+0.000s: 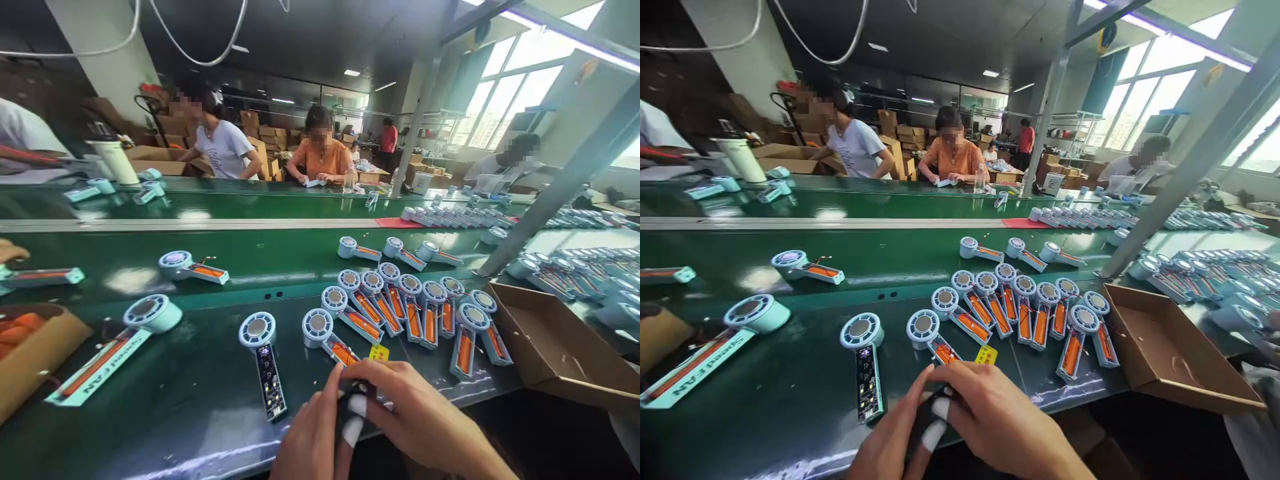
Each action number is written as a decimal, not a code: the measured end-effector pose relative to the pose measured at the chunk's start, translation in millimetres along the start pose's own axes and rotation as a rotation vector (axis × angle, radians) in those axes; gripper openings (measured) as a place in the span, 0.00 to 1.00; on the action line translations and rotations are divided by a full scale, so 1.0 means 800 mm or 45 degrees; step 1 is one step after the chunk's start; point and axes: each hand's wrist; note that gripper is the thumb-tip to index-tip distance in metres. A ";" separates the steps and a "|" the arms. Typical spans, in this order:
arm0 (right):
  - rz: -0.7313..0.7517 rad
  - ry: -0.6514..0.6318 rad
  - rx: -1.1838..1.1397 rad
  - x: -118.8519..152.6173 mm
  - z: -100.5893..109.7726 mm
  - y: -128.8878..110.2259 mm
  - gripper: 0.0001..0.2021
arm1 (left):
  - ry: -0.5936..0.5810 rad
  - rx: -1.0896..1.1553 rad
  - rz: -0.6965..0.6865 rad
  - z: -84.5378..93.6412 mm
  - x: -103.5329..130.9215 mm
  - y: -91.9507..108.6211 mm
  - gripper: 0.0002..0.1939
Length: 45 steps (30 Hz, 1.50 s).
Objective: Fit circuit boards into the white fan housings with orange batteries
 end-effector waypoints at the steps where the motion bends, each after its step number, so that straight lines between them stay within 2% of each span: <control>1: -0.032 0.029 -0.066 -0.012 -0.017 -0.004 0.18 | -0.060 0.009 -0.027 -0.002 -0.002 -0.003 0.24; 2: -0.082 0.108 -0.104 -0.023 -0.030 -0.002 0.17 | -0.098 0.003 -0.026 -0.003 -0.003 -0.007 0.23; 4: -0.202 0.346 -0.059 -0.040 -0.047 0.010 0.17 | -0.085 -0.059 0.046 -0.002 0.001 -0.016 0.21; 6: -0.274 0.535 0.139 -0.049 -0.059 0.026 0.19 | -0.005 -0.162 0.053 0.002 0.011 -0.026 0.18; 7: -0.281 0.553 0.254 -0.051 -0.064 0.031 0.19 | 0.032 -0.223 0.025 0.005 0.017 -0.031 0.17; 10: -0.280 0.410 0.423 -0.048 -0.078 0.031 0.15 | 0.132 -0.431 -0.015 0.015 0.033 -0.047 0.14; 13: -0.317 0.285 0.273 -0.039 -0.088 0.017 0.12 | 0.222 -0.500 0.059 0.028 0.039 -0.052 0.13; 17: -0.318 0.159 -0.021 -0.030 -0.095 0.007 0.11 | 0.217 -0.140 0.298 0.032 0.034 -0.029 0.13; 21: -0.303 0.231 -0.179 -0.023 -0.091 0.007 0.10 | 0.325 0.040 0.534 0.017 0.032 -0.007 0.16; 23: -0.233 0.237 -0.176 -0.019 -0.085 0.002 0.12 | 0.347 0.066 0.540 0.011 0.036 -0.006 0.17; 26: -0.074 0.040 -0.042 -0.021 -0.078 -0.008 0.23 | 0.278 0.100 0.454 0.008 0.043 -0.013 0.16; 28: -0.027 -0.040 -0.010 -0.030 -0.078 -0.009 0.17 | 0.253 0.087 0.408 0.010 0.044 -0.016 0.14; 30: -0.090 0.007 -0.142 -0.041 -0.081 -0.003 0.09 | 0.261 0.052 0.337 0.012 0.039 -0.014 0.12; 33: -0.336 0.090 -0.603 -0.058 -0.088 0.012 0.12 | 0.180 -0.029 0.144 0.009 0.024 -0.005 0.09; 36: -0.446 0.086 -0.987 -0.066 -0.092 0.021 0.18 | -0.048 -0.252 -0.016 0.004 0.004 0.004 0.12; 38: -0.449 0.110 -1.080 -0.066 -0.092 0.024 0.21 | -0.211 -0.428 -0.034 0.003 -0.006 0.006 0.14; 40: -0.459 0.152 -1.083 -0.064 -0.093 0.026 0.21 | -0.297 -0.511 0.006 0.007 -0.012 0.005 0.13; 42: -0.465 0.196 -1.008 -0.059 -0.094 0.031 0.21 | -0.233 -0.446 0.044 0.016 -0.012 0.001 0.12; 45: -0.450 0.295 -0.697 -0.048 -0.095 0.033 0.17 | 0.044 -0.174 0.131 0.029 -0.007 -0.009 0.10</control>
Point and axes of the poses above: each hand's wrist, its own x-axis away from the middle knuckle, its own z-axis out of the back of the hand, y = z × x, and after that the axes turned 11 degrees about -z, right-handed
